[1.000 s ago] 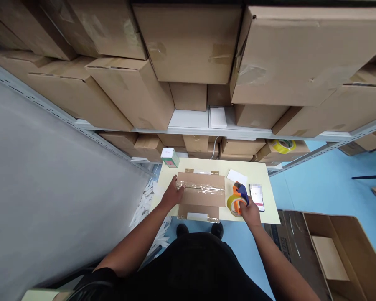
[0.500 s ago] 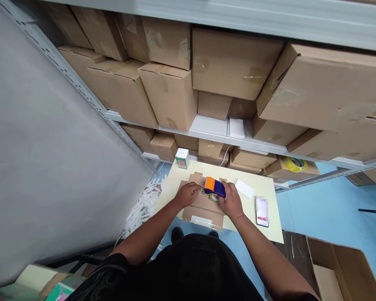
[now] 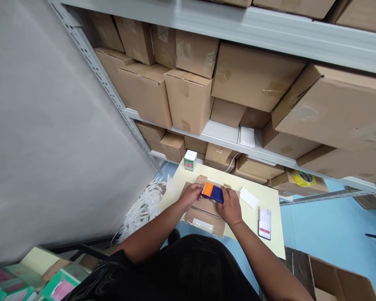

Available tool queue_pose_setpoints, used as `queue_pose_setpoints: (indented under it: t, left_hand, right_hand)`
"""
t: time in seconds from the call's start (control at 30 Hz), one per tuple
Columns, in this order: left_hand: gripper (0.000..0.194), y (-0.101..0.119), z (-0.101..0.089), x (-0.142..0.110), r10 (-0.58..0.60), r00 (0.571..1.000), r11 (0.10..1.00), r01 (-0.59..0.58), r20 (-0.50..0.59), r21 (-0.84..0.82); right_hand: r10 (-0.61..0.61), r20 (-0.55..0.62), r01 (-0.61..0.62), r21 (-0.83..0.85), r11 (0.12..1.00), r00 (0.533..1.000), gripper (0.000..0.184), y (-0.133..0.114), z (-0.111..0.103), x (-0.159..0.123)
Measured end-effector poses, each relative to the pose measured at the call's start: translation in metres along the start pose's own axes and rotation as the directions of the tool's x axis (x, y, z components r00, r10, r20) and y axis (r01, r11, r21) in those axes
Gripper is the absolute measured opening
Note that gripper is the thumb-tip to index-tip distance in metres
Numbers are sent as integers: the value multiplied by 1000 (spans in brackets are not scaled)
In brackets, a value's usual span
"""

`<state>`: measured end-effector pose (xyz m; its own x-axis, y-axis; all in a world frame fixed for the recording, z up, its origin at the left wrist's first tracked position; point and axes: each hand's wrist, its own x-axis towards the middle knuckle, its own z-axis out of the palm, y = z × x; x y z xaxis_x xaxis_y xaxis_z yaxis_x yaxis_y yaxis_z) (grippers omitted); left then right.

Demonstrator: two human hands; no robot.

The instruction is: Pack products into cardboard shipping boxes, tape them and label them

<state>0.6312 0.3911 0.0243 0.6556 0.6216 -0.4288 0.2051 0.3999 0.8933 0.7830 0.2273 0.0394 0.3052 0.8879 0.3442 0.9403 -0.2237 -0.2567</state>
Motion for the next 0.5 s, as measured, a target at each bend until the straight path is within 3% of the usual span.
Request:
queue_pose_setpoints:
  t: [0.27, 0.5]
  left_hand:
    - [16, -13, -21, 18, 92, 988, 977, -66, -121, 200]
    - [15, -13, -73, 27, 133, 967, 945, -58, -217, 321]
  right_hand:
    - [-70, 223, 92, -91, 992, 972, 65, -9, -19, 19]
    - [-71, 288, 112, -129, 985, 955, 63, 9, -40, 18]
